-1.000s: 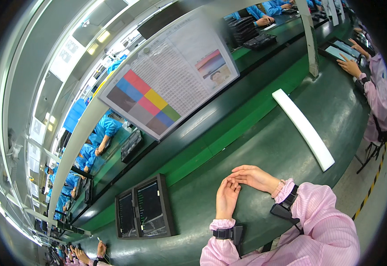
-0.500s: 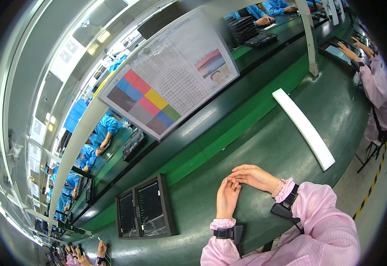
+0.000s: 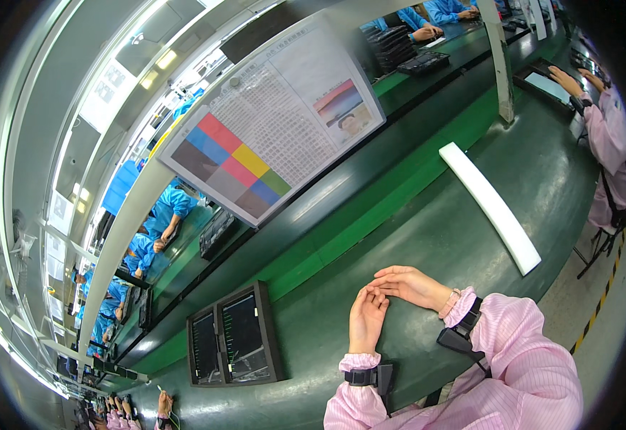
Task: The worker is using a tablet and an instruction sheet to inspect small plastic components on a factory assembly line.
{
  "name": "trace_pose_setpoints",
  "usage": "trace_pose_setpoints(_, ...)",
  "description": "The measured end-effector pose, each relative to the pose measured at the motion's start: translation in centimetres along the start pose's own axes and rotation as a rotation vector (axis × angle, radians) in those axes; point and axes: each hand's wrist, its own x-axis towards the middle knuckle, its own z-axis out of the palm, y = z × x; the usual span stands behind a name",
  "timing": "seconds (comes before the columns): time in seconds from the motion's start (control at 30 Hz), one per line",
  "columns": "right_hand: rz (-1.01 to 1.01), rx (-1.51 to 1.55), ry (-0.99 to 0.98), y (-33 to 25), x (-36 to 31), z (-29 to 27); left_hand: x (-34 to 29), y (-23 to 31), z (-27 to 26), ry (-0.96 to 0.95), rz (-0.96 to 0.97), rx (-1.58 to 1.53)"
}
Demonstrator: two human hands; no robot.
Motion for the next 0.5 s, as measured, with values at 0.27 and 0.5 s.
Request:
trace_pose_setpoints(0.27,-0.003,-0.004,0.006,0.06,0.04,-0.06,0.04,-0.02,-0.02,0.005,-0.003,0.011)
trace_pose_setpoints(0.5,0.004,-0.005,0.006,-0.03,0.03,0.0,0.01,0.01,0.1,0.001,-0.002,0.003)
